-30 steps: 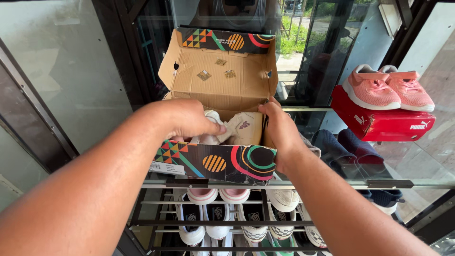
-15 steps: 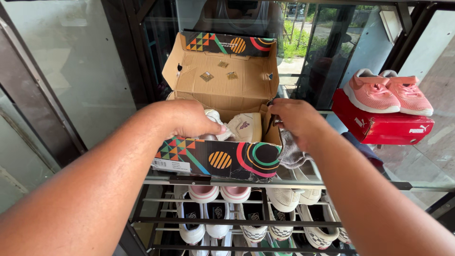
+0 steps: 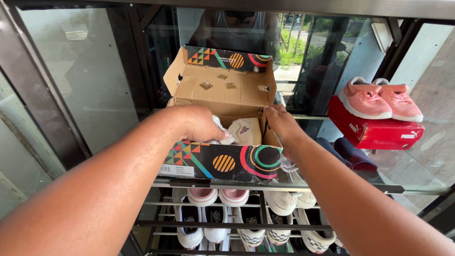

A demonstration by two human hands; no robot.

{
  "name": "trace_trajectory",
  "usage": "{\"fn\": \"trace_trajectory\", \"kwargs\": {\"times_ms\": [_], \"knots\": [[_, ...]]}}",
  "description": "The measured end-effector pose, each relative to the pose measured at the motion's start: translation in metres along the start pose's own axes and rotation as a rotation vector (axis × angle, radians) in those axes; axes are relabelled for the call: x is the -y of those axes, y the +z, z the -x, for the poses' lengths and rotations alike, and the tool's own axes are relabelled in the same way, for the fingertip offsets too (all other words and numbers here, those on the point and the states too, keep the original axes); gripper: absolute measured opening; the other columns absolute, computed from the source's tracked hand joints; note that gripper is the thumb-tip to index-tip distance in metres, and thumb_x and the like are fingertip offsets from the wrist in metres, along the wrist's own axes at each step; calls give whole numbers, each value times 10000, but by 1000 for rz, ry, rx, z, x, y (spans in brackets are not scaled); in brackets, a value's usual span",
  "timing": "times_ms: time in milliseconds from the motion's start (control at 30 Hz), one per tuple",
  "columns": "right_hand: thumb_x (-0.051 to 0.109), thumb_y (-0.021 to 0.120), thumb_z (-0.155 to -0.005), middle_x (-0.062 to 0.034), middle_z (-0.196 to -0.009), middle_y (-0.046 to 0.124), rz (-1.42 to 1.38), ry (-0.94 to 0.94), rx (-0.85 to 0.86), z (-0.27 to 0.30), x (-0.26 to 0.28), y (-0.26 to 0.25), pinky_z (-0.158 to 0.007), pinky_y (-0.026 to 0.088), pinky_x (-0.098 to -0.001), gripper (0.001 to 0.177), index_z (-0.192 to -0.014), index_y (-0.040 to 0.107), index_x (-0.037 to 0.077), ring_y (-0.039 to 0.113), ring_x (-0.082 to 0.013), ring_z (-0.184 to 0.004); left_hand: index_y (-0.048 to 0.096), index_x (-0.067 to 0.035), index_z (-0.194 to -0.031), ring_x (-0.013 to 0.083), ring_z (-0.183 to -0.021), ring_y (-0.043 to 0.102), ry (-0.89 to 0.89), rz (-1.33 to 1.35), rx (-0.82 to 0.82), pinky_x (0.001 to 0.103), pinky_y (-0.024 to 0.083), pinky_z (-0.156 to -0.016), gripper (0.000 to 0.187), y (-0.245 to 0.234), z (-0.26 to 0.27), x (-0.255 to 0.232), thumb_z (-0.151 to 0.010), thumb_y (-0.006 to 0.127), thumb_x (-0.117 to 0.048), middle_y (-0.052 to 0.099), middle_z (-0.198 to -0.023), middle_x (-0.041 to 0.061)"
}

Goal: The person cleans toddler shoes on a multi-tiered display rack using a cloth towel to wipe the outsoles and uppers, and then sorts and places the shoes into matching product boxes.

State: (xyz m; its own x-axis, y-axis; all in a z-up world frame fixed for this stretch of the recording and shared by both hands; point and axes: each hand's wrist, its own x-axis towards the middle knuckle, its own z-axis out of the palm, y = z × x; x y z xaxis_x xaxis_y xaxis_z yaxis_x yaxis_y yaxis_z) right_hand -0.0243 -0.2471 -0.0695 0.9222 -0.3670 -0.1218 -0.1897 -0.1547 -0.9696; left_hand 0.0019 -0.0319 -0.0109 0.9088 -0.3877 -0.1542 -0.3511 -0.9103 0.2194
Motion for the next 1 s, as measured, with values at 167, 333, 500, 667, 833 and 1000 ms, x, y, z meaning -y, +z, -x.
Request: {"fn": "trace_trajectory", "kwargs": {"times_ms": [167, 333, 500, 667, 833, 1000], "knots": [[465, 498, -992, -134, -1316, 560, 12, -31, -31, -15, 1, -7, -1020, 434, -575, 566, -1459, 443, 151, 513, -329, -1275, 853, -90, -948, 245, -894, 677, -68, 175, 90, 409, 529, -792, 493, -7, 6, 4, -824, 724, -549, 790, -986, 88], [418, 593, -1038, -162, -1175, 667, 128, -392, -361, 15, 11, -11, -970, 524, -430, 492, -1309, 536, 11, 655, -294, -1118, 810, -74, -1062, 266, -925, 693, -93, 176, 55, 415, 546, -809, 481, -2, 5, 11, -862, 719, -502, 749, -1041, 105], [229, 565, -877, -120, -1181, 726, 560, -734, 324, 67, 42, 20, -888, 572, -369, 454, -1318, 568, 117, 719, -247, -1116, 757, -9, -1140, 273, -938, 739, -56, 281, 69, 415, 565, -791, 379, -2, -1, 14, -872, 708, -273, 775, -1063, 152], [452, 542, -934, -90, -1319, 652, 960, -724, 371, 72, 66, 63, -1005, 433, -451, 697, -1571, 362, 233, 576, -341, -1229, 733, 7, -1138, 302, -937, 836, -186, 311, -201, 403, 638, -800, 320, -34, 30, 20, -971, 584, -222, 807, -1047, 180], [720, 538, -830, -131, -1325, 685, 1217, -531, 465, 70, 85, 76, -1081, 479, -444, 770, -1503, 526, 347, 643, -328, -1236, 693, 16, -1183, 345, -1016, 723, -311, 52, -471, 453, 562, -871, 559, -39, 53, 51, -900, 769, -460, 726, -1111, 204], [739, 615, -755, -129, -1421, 556, 1362, -461, 475, 68, 92, 93, -1060, 489, -489, 809, -1477, 525, 387, 631, -367, -1249, 752, -24, -1107, 363, -1021, 719, -271, 60, -337, 438, 560, -892, 483, -7, 22, 65, -800, 855, -384, 728, -1121, 215]]}}
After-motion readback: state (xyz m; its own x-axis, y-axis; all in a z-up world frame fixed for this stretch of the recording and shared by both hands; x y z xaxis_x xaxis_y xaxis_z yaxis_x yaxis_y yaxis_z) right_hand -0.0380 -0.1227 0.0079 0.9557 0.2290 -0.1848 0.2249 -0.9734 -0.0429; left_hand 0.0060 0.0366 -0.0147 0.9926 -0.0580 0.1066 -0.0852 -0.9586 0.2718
